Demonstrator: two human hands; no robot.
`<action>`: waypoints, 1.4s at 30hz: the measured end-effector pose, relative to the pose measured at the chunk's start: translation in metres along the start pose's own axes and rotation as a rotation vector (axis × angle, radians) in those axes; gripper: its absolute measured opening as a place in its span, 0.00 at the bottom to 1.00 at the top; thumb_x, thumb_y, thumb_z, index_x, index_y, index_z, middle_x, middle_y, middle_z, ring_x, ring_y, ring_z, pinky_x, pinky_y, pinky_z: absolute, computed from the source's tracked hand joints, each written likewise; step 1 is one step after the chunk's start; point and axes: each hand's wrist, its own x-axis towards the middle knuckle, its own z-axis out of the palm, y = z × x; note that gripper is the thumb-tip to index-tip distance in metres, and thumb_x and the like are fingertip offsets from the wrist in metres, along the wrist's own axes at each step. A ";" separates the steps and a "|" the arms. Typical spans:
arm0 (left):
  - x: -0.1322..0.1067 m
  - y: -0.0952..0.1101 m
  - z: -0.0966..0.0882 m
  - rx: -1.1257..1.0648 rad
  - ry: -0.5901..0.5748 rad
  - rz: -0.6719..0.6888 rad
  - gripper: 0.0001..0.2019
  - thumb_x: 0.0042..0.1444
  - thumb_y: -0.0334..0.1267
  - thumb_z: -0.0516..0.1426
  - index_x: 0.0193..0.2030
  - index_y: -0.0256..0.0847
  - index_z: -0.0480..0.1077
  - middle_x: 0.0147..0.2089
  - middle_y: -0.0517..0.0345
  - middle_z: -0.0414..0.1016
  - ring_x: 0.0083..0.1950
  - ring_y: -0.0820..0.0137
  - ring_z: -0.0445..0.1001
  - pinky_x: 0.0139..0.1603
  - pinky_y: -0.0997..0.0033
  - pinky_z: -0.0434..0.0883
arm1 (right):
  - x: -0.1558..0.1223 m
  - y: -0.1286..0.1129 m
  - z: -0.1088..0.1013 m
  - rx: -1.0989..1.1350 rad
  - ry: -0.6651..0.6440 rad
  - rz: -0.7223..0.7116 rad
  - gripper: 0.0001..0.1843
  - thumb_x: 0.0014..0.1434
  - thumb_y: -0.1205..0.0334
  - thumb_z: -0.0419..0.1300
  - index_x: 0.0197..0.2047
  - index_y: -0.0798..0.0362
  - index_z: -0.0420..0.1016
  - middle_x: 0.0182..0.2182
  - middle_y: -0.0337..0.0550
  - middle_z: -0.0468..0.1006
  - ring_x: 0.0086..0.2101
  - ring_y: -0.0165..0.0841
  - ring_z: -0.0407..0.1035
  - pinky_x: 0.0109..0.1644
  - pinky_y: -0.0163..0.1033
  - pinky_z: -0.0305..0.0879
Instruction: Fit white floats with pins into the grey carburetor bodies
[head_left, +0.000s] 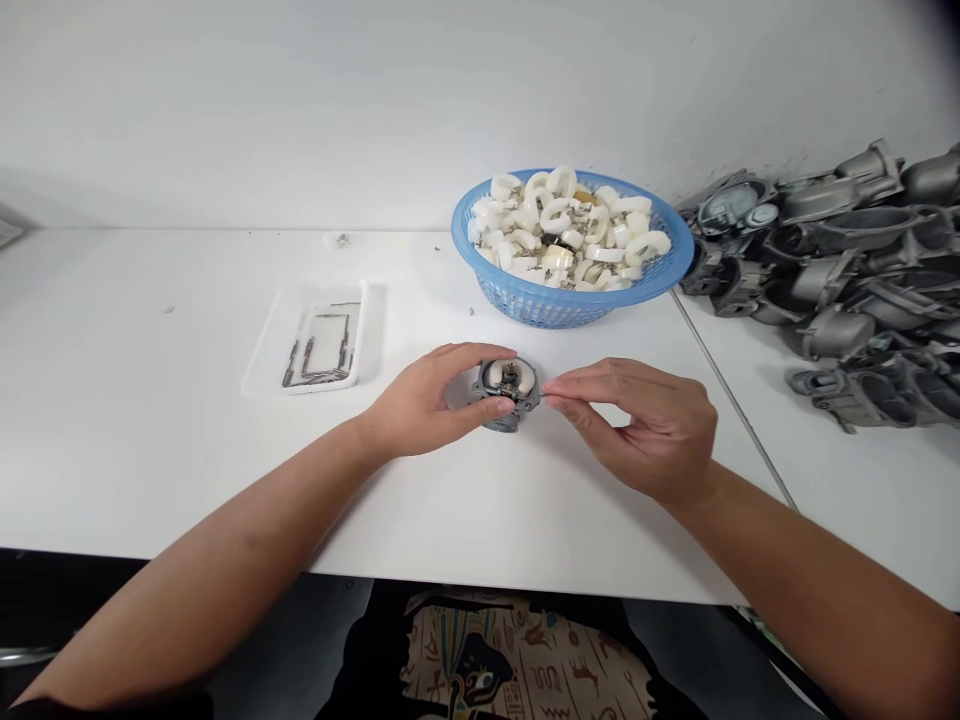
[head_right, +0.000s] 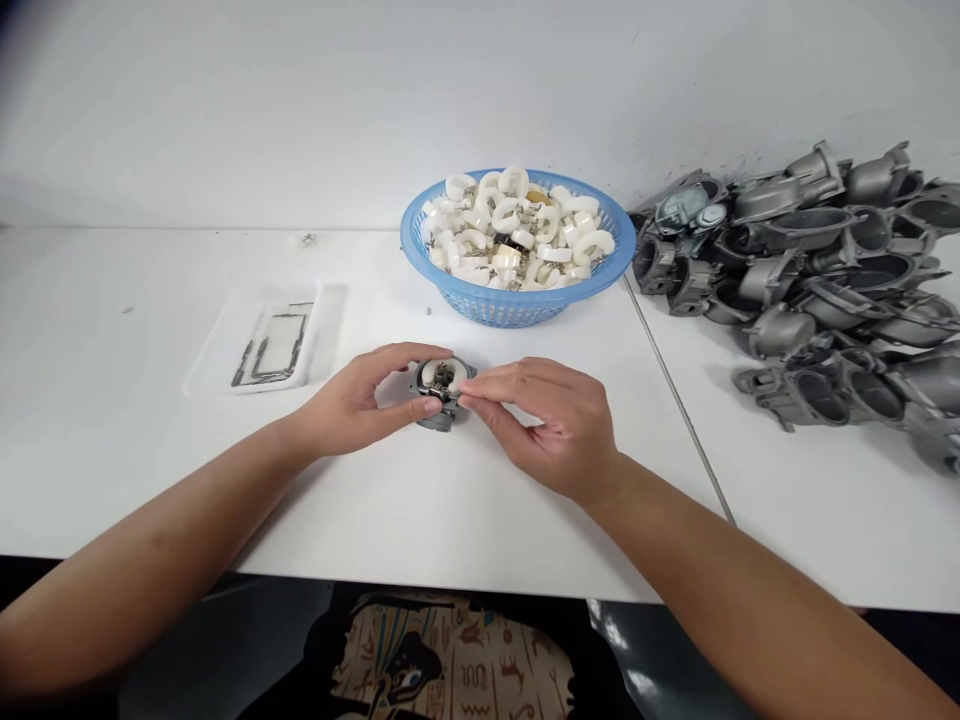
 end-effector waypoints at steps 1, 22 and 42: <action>0.000 0.001 0.000 -0.050 -0.006 -0.022 0.22 0.58 0.44 0.62 0.59 0.45 0.69 0.58 0.50 0.74 0.57 0.60 0.72 0.60 0.57 0.67 | -0.001 0.001 0.000 0.005 -0.005 0.014 0.13 0.58 0.72 0.66 0.42 0.45 0.80 0.32 0.38 0.83 0.30 0.33 0.77 0.32 0.39 0.74; 0.001 0.004 0.006 -0.443 -0.028 -0.205 0.22 0.56 0.39 0.64 0.56 0.41 0.67 0.53 0.47 0.73 0.47 0.67 0.74 0.47 0.62 0.77 | -0.012 0.005 0.011 0.208 -0.103 0.335 0.05 0.61 0.68 0.64 0.37 0.47 0.77 0.32 0.38 0.80 0.33 0.33 0.71 0.35 0.40 0.70; 0.001 -0.002 0.010 -0.540 -0.036 -0.216 0.22 0.56 0.40 0.64 0.55 0.41 0.66 0.52 0.49 0.72 0.48 0.67 0.74 0.47 0.64 0.76 | -0.010 0.006 0.012 0.228 -0.110 0.257 0.07 0.57 0.70 0.67 0.35 0.47 0.79 0.32 0.38 0.82 0.33 0.33 0.74 0.40 0.44 0.72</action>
